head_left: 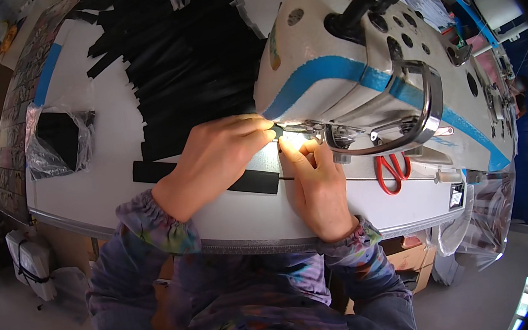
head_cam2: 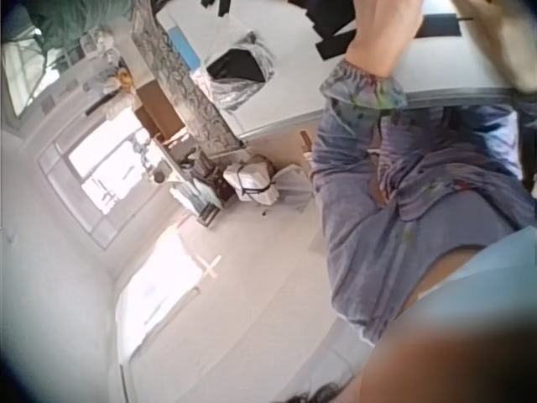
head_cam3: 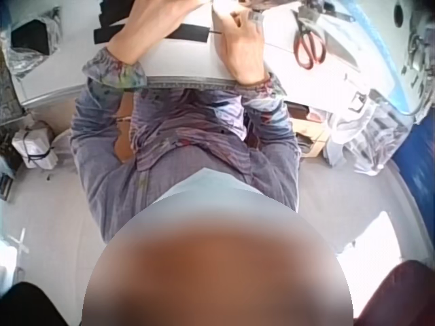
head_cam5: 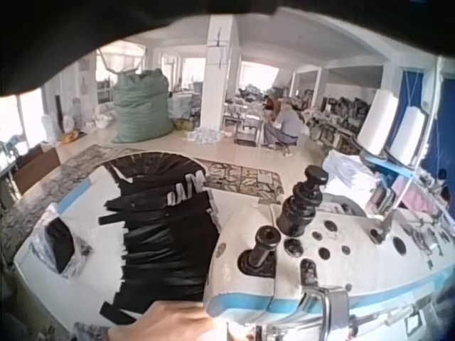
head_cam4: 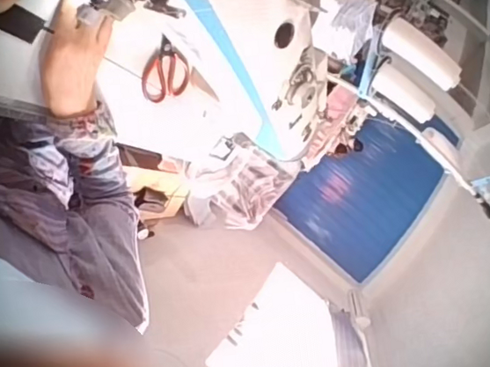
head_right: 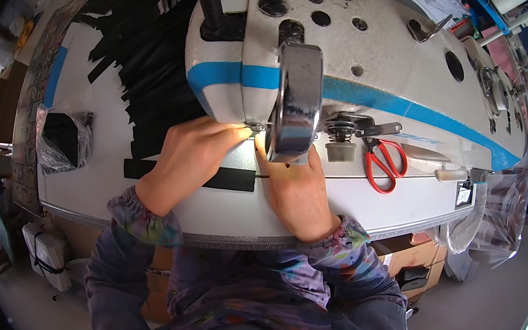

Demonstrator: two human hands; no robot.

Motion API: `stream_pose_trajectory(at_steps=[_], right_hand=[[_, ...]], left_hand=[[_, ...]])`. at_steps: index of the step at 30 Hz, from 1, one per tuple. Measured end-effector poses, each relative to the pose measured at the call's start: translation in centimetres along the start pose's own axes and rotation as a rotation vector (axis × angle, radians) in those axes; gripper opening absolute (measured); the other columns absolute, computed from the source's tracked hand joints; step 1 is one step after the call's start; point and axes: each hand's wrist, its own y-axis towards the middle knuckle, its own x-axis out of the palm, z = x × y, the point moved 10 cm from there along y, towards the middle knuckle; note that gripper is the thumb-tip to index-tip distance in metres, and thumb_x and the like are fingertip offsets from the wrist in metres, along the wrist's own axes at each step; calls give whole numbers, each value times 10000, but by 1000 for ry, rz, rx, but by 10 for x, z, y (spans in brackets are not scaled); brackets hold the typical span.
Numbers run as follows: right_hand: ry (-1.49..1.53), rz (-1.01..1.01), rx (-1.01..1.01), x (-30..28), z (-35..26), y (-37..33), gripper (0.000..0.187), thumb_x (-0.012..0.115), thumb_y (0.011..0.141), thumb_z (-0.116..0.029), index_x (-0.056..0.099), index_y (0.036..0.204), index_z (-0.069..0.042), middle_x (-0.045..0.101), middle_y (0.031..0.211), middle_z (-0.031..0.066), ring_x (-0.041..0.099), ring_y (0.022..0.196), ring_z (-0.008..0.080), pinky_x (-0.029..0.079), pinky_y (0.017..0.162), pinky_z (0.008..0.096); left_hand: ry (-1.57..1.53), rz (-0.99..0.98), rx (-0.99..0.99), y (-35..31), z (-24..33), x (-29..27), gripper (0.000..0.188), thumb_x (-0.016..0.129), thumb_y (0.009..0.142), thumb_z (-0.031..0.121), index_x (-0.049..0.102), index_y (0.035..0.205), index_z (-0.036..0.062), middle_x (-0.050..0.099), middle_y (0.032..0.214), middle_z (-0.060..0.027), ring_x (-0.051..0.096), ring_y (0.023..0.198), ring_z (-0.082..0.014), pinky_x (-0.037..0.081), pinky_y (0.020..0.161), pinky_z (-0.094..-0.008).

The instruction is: Sewing together strips of black fabric using an industrial sewing machine.

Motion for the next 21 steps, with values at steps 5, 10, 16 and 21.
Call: stream_pose_trajectory(at_steps=[5,10,16,21], right_hand=[[12,16,-11,-1,-1,0,592,652,821,121,763,1374,-59,610,1059,120,638,826,292,531,720,417],[28,19,-18,-2,-2,0,588,649,812,126,774,1353,-68,615,1047,125,630,798,293,521,708,407],[269,-44,-67,-8,-6,-8,553,661,761,120,821,1249,-85,623,1029,90,603,826,265,496,713,368],[72,-35,-60,-3,-9,0,612,673,768,116,793,1334,-83,600,1039,81,608,892,263,515,766,376]], left_hand=[[24,-28,-9,5,-3,1,133,712,881,61,745,1010,52,756,993,-53,765,928,-238,626,713,-341],[82,-14,8,8,-10,2,118,730,835,49,734,953,51,694,887,-52,752,863,-234,615,677,-352],[189,81,42,8,-7,-6,140,736,799,49,729,938,59,747,990,-40,758,980,-219,627,753,-345],[123,155,72,-11,17,-19,195,746,799,68,756,993,73,763,1049,-20,756,1054,-209,646,840,-345]])
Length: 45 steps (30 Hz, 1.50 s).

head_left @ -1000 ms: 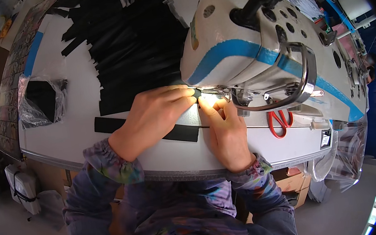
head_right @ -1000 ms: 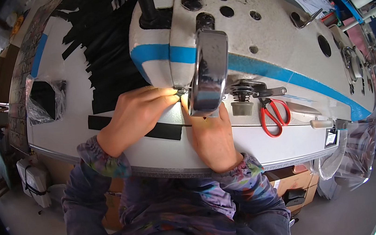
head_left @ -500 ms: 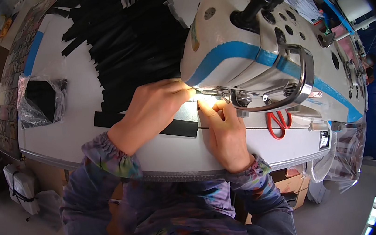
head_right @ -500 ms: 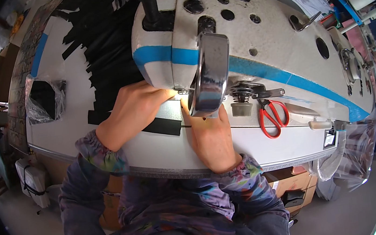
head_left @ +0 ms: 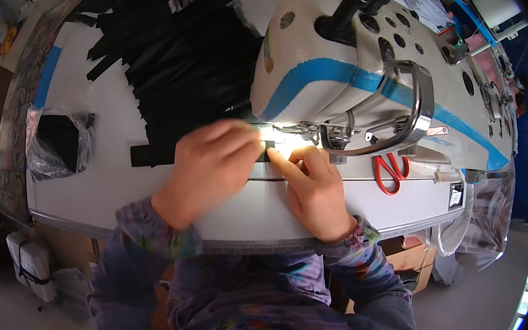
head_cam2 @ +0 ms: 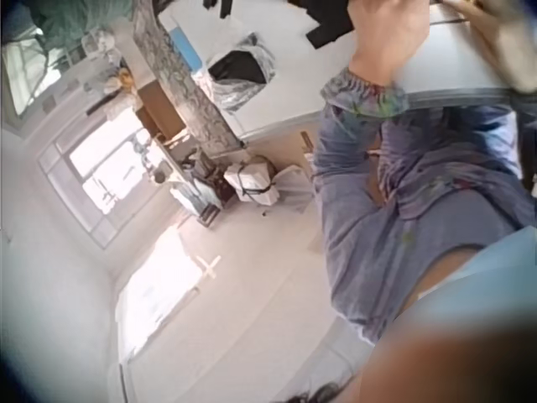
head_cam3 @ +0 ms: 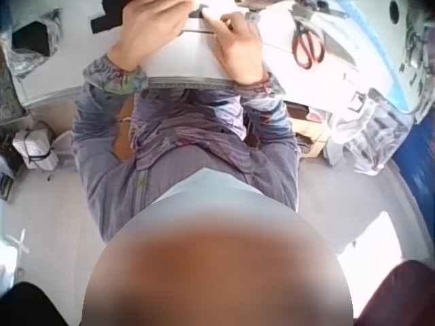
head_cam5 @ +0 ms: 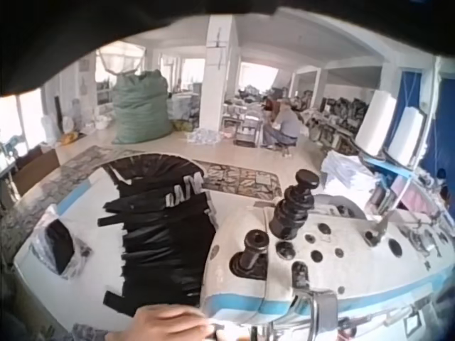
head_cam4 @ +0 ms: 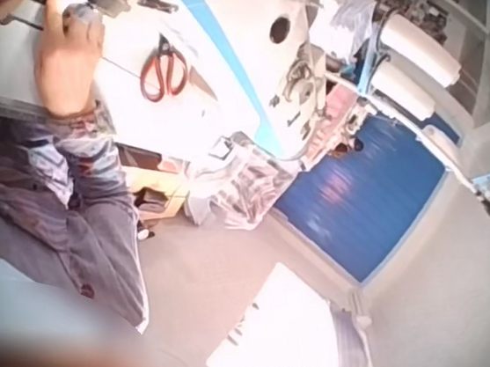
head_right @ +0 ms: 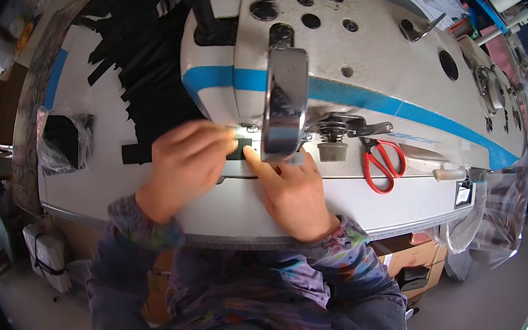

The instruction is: Sewing together strips of black fabric using an industrial sewing machine.

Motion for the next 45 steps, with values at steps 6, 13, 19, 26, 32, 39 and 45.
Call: stream_pose_trajectory(at_steps=[6,13,19,26,32,39,45], right_hand=[[-75,10,11,6,2,1,654,667,799,123,744,1421,-64,581,1066,92,616,919,270,536,801,396],[-79,-5,26,8,5,1,625,666,835,124,732,1430,-55,584,1080,114,634,959,296,553,797,421],[-107,-8,22,7,4,3,594,668,846,109,734,1415,-48,595,1116,138,656,978,334,575,801,436],[-97,27,31,5,6,1,569,659,846,112,749,1385,-45,603,1117,143,681,948,342,584,755,448],[-110,53,26,3,6,0,544,659,860,107,755,1374,-45,615,1110,144,685,923,345,579,744,444],[-80,-15,65,6,9,-1,560,652,866,108,742,1396,-49,625,1115,142,686,908,346,567,753,453],[-93,-31,70,8,10,-4,586,645,856,104,738,1410,-62,628,1116,140,683,909,339,556,750,446]], left_hand=[[-70,-117,-141,-19,-4,15,394,741,797,-13,781,1182,61,782,1255,-78,765,1160,-293,655,949,-401],[-59,-123,-126,-15,-3,16,385,711,824,-4,777,1200,48,786,1270,-87,762,1182,-296,648,967,-398],[-98,-125,-148,-12,-7,20,375,706,834,-3,776,1200,40,787,1274,-106,762,1179,-314,640,991,-409],[-102,-122,-132,-10,-5,21,365,706,846,7,774,1202,44,787,1267,-107,764,1169,-315,641,987,-405],[-107,-114,-108,-8,-4,23,355,704,857,27,768,1206,49,789,1245,-100,769,1145,-305,649,951,-395],[-134,-117,-120,-4,-9,24,334,713,857,38,774,1184,57,791,1194,-95,779,1062,-303,650,893,-386],[-138,-117,-137,0,-14,23,309,715,849,41,789,1149,55,801,1124,-93,780,981,-297,645,830,-381]])
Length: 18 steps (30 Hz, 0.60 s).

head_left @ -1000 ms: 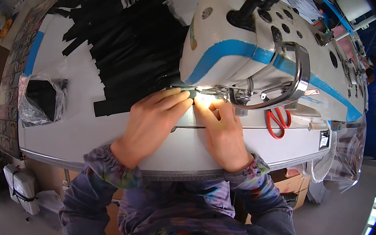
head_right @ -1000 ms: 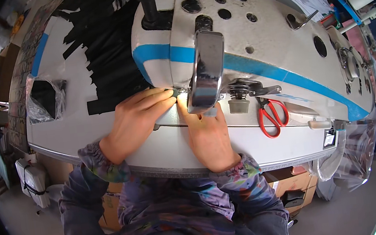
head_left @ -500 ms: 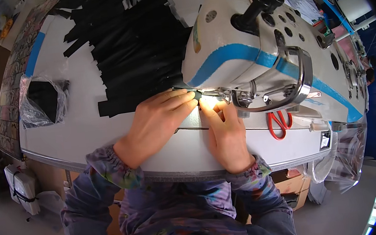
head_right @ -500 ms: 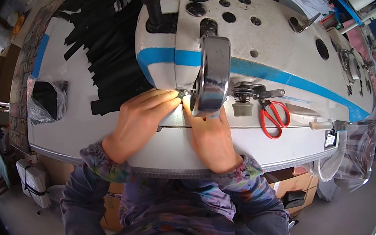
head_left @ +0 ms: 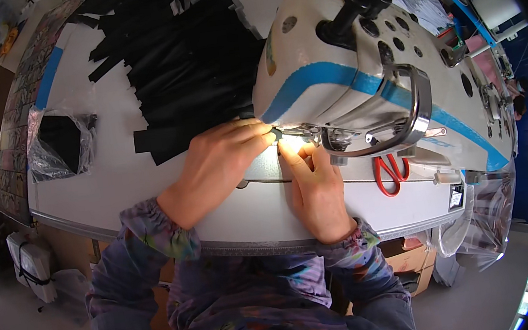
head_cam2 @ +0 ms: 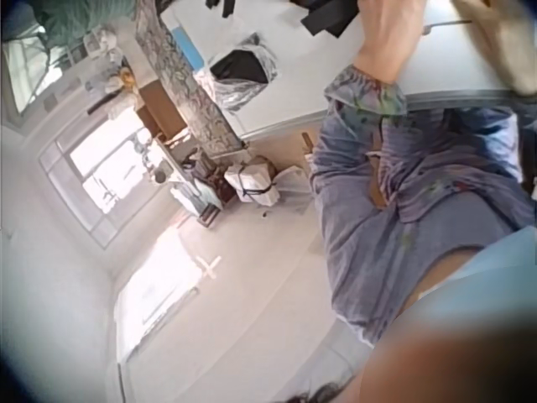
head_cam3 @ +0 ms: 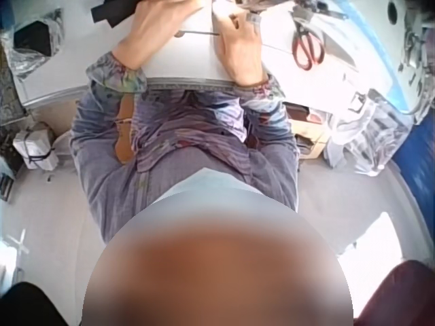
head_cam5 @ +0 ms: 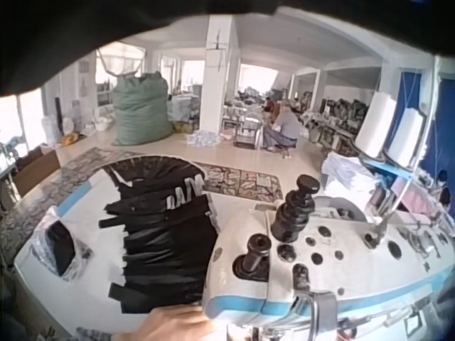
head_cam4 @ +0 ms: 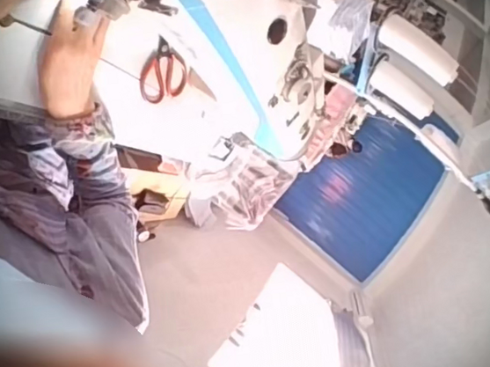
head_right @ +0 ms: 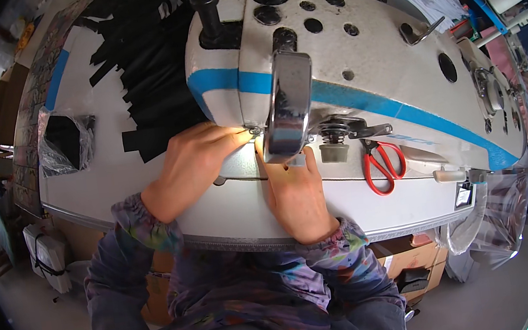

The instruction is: Sewing together strips of black fabric using an industrial sewing machine.

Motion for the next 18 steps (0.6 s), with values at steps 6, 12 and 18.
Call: stream_pose_trajectory(at_steps=[6,12,18], right_hand=[[-5,2,8,-1,1,-2,592,649,852,101,737,1413,-68,632,1100,137,679,933,337,547,769,434],[10,27,10,-3,1,0,573,645,855,94,746,1395,-68,629,1098,138,668,933,346,543,788,442],[126,104,7,-7,-3,7,450,615,915,88,751,1327,-34,600,1052,171,638,895,341,543,786,423]], left_hand=[[41,-29,-11,9,-2,1,145,714,863,69,733,1007,64,741,1002,-63,763,992,-256,628,776,-371],[57,-2,7,17,-14,4,118,697,868,66,729,982,58,695,934,-78,744,938,-265,606,730,-399],[119,106,18,3,-14,-12,223,710,863,43,784,1069,89,775,1072,-84,773,1023,-285,644,826,-388]])
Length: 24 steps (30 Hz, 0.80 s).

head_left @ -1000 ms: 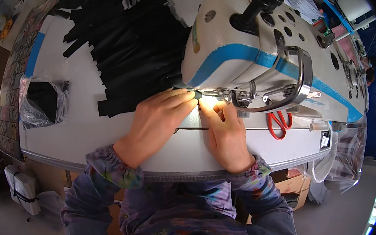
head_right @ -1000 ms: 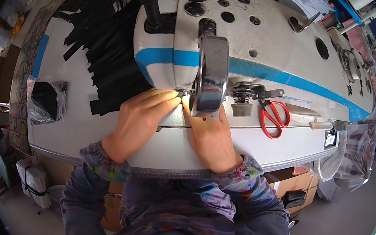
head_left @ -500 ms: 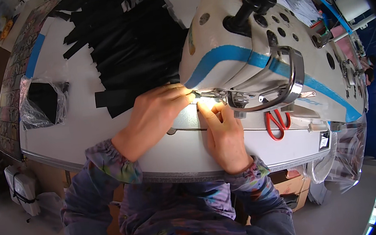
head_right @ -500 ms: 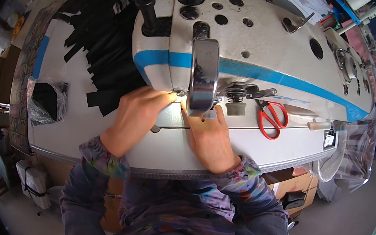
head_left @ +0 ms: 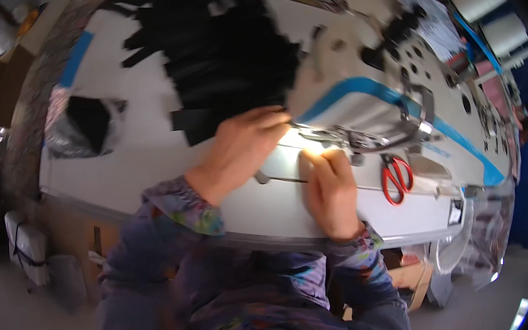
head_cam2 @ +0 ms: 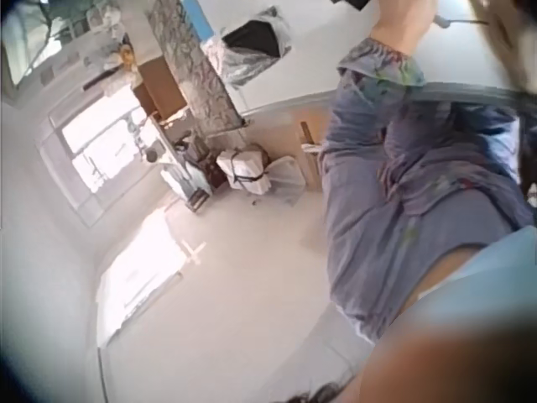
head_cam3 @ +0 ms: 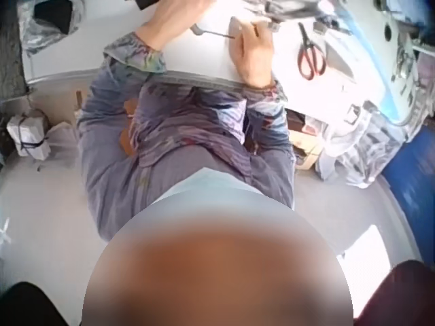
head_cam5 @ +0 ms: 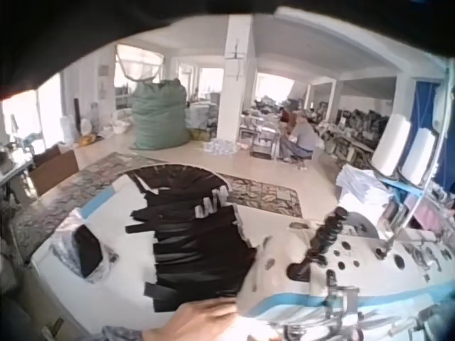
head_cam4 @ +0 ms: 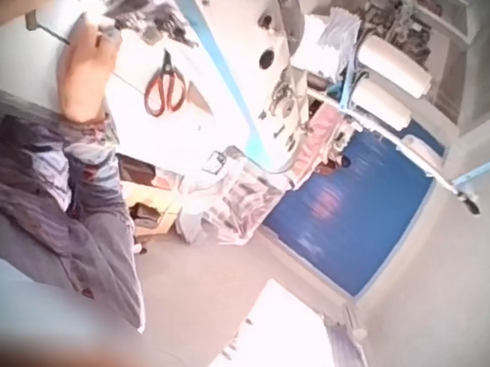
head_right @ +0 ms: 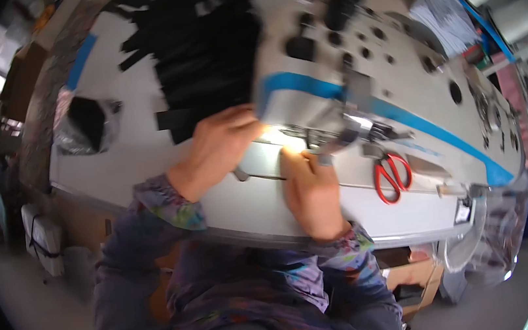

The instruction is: Sewing together strips of black fabric using an industrial sewing machine.

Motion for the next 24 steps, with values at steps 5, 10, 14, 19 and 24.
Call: stream_pose_trajectory(at_steps=[5,10,14,19,24], right_hand=[[244,-74,51,0,-27,21,295,650,1007,54,746,1279,-4,652,1097,134,675,880,232,563,761,340],[539,-206,-230,55,-136,96,254,709,992,33,735,1244,14,675,1083,136,703,848,237,569,753,326],[591,-280,-377,131,-193,148,249,723,1000,-15,728,1248,1,711,1104,152,750,902,289,599,766,352],[169,-305,-530,211,-243,180,309,795,971,-201,729,1212,-19,729,1149,173,713,1094,381,586,938,471],[-123,-503,-398,249,-249,189,332,868,892,-316,749,1087,-75,743,1112,149,691,1143,408,571,965,482]], left_hand=[[-287,318,-192,-28,-3,-46,249,742,870,-59,804,1077,64,798,1212,-94,770,1087,-295,640,875,-388],[-194,812,-554,-132,-34,-128,254,611,942,-135,774,1055,24,777,1173,-167,746,1108,-288,585,899,-364],[-127,902,-729,-188,-68,-153,206,626,957,-105,743,1070,22,754,1186,-163,727,1091,-311,567,893,-379],[413,568,-794,-182,-84,-166,293,705,908,14,727,1194,78,735,1240,-115,658,1189,-353,509,1008,-460],[450,421,-874,-184,-93,-150,375,731,905,127,685,1264,27,679,1349,-98,637,1228,-334,465,1067,-474]])
